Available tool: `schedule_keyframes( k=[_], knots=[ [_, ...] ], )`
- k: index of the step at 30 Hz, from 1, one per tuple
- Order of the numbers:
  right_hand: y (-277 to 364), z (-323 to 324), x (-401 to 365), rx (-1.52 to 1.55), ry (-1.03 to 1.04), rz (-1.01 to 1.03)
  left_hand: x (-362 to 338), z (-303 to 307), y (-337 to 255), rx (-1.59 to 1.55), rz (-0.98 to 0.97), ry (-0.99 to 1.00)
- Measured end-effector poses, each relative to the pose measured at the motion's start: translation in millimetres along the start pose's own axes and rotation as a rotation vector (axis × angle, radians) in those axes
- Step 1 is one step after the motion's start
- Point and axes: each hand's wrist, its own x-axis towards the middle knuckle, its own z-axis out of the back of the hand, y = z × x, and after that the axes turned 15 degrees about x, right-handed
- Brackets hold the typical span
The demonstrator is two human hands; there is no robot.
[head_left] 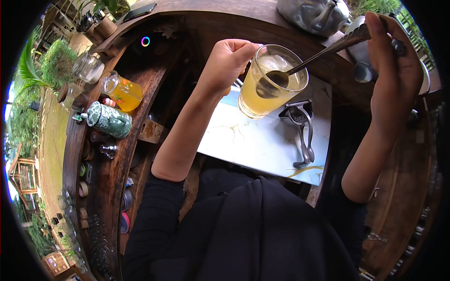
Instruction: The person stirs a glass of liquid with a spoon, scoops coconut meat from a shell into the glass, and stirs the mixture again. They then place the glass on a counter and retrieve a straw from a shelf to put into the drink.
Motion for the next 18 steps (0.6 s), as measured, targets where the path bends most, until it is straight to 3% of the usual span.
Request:
schedule_keyframes(
  k=[10, 12, 18],
  knots=[
    [-13.0, 13.1, 3.8, 0.086, -0.066, -0.004, 1.3, -3.1, 5.6, -0.014, 0.002, -0.014],
    [-17.9, 13.9, 1.4, 0.175, -0.145, -0.119, 1.2, -4.1, 5.5, -0.005, 0.01, 0.002],
    [-28.3, 12.4, -6.1, 0.227, -0.186, -0.199, 4.3, -12.6, 10.0, 0.021, 0.027, -0.012]
  ],
)
